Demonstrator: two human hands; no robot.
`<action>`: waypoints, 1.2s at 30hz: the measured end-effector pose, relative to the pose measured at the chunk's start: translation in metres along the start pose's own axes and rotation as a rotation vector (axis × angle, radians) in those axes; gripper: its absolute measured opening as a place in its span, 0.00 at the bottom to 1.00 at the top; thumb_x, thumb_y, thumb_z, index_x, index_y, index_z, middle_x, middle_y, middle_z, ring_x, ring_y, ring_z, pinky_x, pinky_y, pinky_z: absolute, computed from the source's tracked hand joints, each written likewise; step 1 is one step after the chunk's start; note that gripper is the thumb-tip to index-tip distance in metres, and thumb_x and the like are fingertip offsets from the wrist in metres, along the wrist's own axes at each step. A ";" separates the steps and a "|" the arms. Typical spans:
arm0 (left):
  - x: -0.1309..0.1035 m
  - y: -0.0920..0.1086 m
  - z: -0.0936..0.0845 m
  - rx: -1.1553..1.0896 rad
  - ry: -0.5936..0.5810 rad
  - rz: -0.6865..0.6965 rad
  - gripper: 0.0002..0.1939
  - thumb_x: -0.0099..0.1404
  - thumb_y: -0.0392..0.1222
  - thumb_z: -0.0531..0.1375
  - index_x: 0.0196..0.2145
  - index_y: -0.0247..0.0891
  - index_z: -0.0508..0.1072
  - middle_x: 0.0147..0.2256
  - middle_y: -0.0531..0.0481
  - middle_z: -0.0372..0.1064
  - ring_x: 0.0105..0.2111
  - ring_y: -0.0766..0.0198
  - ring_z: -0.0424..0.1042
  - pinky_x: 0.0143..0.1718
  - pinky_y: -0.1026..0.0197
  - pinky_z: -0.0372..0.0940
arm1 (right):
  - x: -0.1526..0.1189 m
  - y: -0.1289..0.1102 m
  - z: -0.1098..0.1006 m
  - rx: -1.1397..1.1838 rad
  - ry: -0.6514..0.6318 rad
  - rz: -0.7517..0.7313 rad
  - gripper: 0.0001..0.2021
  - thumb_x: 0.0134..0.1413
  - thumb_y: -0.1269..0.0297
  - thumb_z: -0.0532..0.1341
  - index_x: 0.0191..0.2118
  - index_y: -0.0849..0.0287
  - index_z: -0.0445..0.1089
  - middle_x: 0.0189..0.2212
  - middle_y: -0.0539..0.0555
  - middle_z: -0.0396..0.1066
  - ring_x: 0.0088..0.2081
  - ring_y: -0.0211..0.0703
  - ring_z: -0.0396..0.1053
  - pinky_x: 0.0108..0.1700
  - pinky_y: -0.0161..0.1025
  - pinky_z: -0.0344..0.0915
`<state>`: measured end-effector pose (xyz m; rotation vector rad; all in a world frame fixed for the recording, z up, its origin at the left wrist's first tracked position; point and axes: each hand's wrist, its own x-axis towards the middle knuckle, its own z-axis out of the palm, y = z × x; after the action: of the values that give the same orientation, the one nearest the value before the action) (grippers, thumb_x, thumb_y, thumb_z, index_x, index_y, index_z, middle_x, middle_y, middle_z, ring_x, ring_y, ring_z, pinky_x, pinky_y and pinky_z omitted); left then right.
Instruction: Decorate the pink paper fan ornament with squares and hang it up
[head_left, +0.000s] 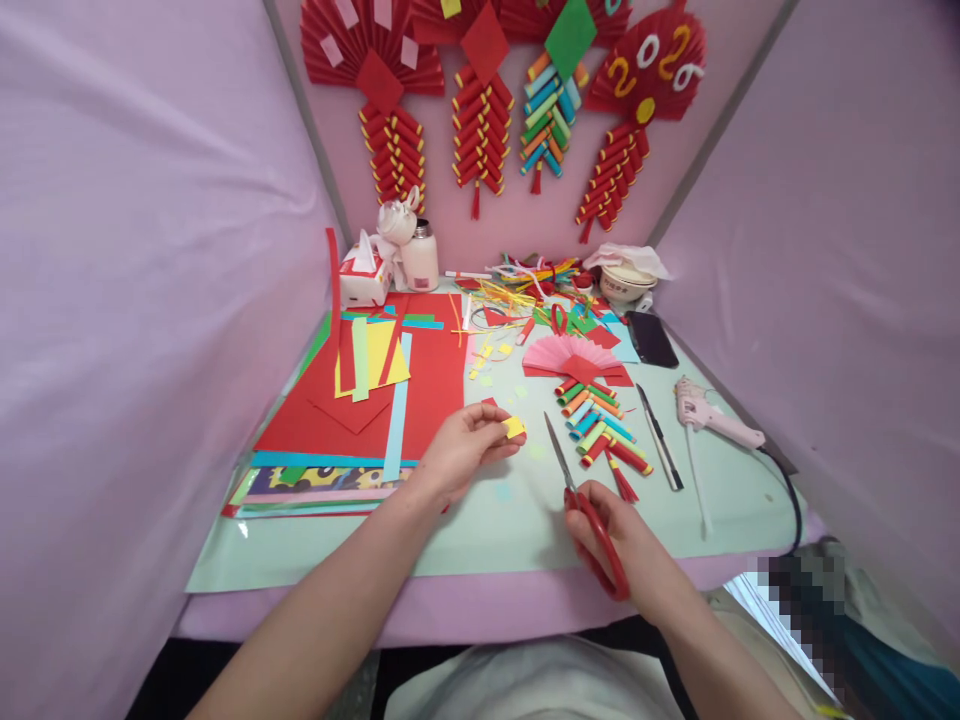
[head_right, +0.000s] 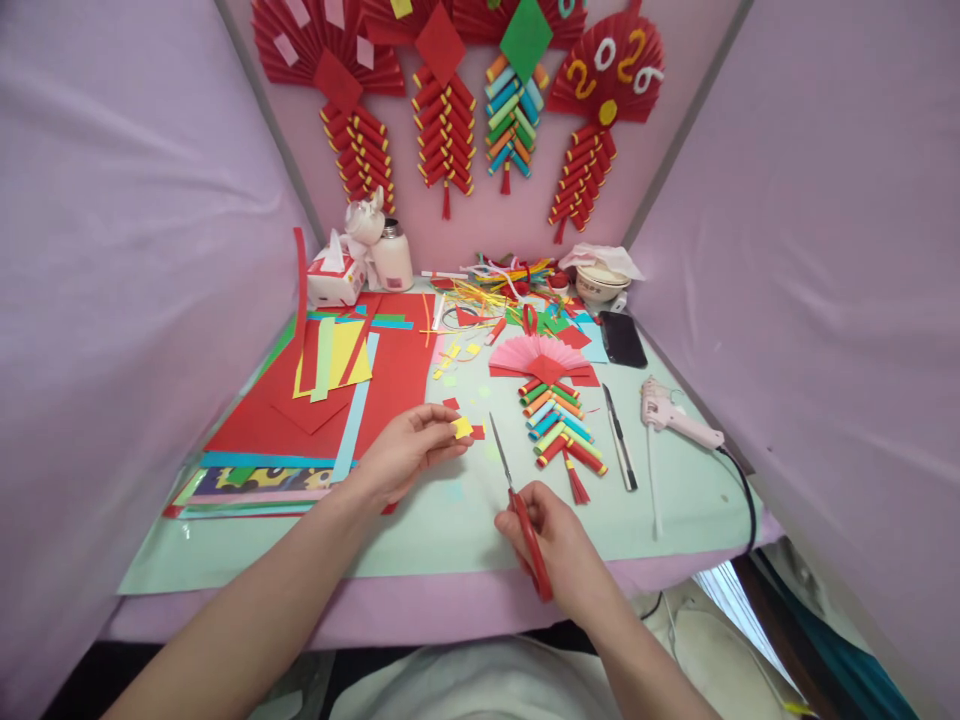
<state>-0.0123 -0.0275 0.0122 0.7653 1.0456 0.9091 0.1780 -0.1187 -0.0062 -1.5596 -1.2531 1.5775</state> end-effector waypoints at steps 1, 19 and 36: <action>0.000 0.001 -0.001 0.053 0.011 0.021 0.05 0.58 0.32 0.61 0.33 0.36 0.69 0.28 0.53 0.69 0.32 0.65 0.77 0.39 0.63 0.70 | -0.001 0.000 -0.002 0.000 -0.001 0.001 0.19 0.49 0.47 0.62 0.29 0.54 0.53 0.15 0.40 0.55 0.16 0.32 0.51 0.19 0.32 0.47; 0.008 -0.001 -0.016 0.659 0.179 0.410 0.08 0.60 0.37 0.60 0.38 0.41 0.76 0.38 0.47 0.73 0.40 0.58 0.72 0.46 0.59 0.64 | -0.009 0.000 -0.019 -1.125 0.405 -0.138 0.15 0.57 0.47 0.56 0.35 0.54 0.56 0.31 0.55 0.72 0.29 0.50 0.71 0.23 0.37 0.46; 0.012 -0.016 -0.001 -0.352 -0.237 -0.286 0.20 0.71 0.46 0.50 0.40 0.27 0.75 0.41 0.36 0.74 0.38 0.60 0.76 0.38 0.63 0.71 | 0.010 0.000 -0.017 -1.321 0.457 -0.553 0.12 0.56 0.60 0.60 0.41 0.61 0.60 0.34 0.58 0.67 0.36 0.50 0.68 0.36 0.43 0.62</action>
<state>-0.0066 -0.0234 -0.0068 0.4038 0.7361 0.7098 0.1934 -0.1057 -0.0083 -1.7887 -2.3088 -0.1315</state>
